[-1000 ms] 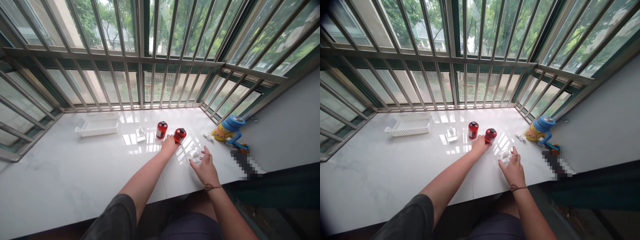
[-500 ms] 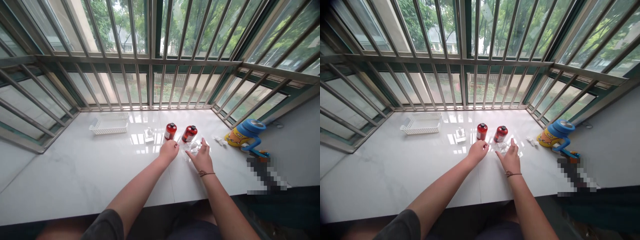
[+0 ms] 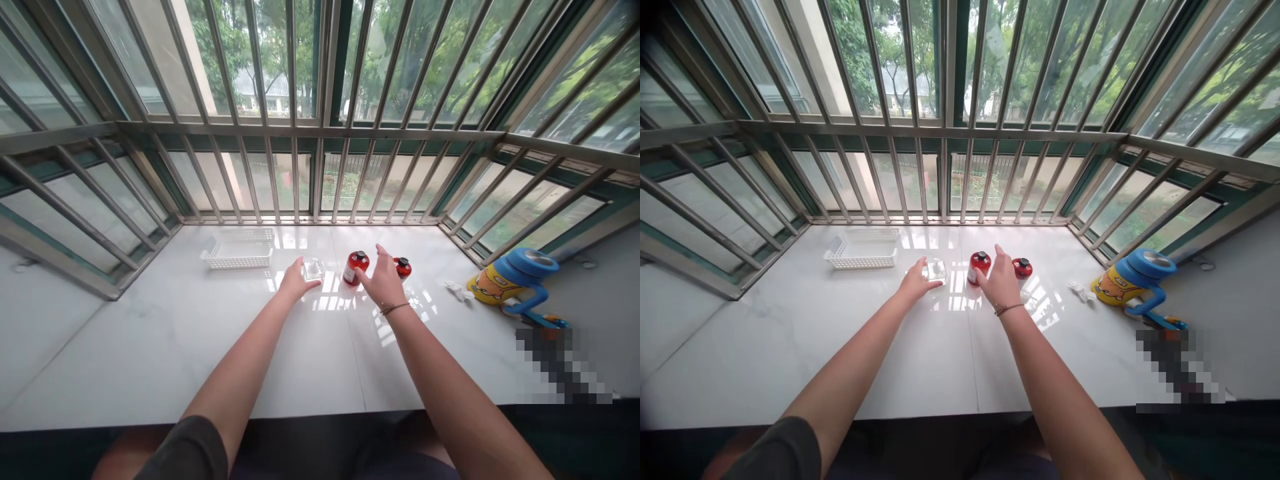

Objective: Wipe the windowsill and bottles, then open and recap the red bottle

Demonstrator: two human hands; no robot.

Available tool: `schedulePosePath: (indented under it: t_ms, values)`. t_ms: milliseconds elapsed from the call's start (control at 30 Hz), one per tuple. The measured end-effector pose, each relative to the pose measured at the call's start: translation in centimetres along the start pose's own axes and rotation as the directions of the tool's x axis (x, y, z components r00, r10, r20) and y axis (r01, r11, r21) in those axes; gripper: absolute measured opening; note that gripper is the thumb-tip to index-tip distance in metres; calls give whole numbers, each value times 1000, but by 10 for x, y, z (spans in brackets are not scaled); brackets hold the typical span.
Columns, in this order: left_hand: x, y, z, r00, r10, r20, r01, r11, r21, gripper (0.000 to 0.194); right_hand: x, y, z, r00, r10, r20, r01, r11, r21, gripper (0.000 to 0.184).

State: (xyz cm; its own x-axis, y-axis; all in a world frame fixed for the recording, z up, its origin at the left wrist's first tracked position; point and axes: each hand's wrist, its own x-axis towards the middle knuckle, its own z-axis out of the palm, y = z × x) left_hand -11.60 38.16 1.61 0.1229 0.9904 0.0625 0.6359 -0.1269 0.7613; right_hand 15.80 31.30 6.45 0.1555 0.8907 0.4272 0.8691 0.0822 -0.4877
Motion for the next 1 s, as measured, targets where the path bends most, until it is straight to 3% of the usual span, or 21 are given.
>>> schedulePosePath:
  t_ms: [100,200,367,467,600,700,800,833,900,1000]
  values:
    - [2,-2,5,1000,9,20,-9,1000,-12,76,27,-4,14,987,110,121,-110,994,-12,96]
    - [-14,-1,3,999,28,46,-27,999,-27,69,42,-8,23,965,161,206,-157,987,-37,102]
    - [-64,-1,-11,991,57,120,-51,997,-51,68,43,-14,20,947,87,310,-91,996,0,106]
    - [-99,-5,-22,989,54,136,-47,997,-54,67,26,-20,8,894,-50,444,2,994,108,110]
    - [-144,-13,-39,993,37,109,-32,998,-49,66,-18,-31,-15,813,-225,537,121,968,221,107]
    - [-173,-21,-50,992,23,124,-19,999,-34,67,-52,-37,-32,770,-265,581,125,955,270,105]
    - [-192,-25,-63,984,19,179,-15,1000,-23,75,-63,-35,-48,743,-301,598,110,936,334,112]
    - [-196,-24,-68,983,19,180,-15,1000,-22,80,-60,-31,-53,753,-310,581,107,928,357,110]
    - [-202,-14,-81,992,17,125,-13,999,-29,83,-45,-18,-62,822,-285,494,103,926,364,94]
    - [-211,26,-109,993,72,-89,-78,994,-70,53,-9,12,-69,958,-157,240,120,980,160,66]
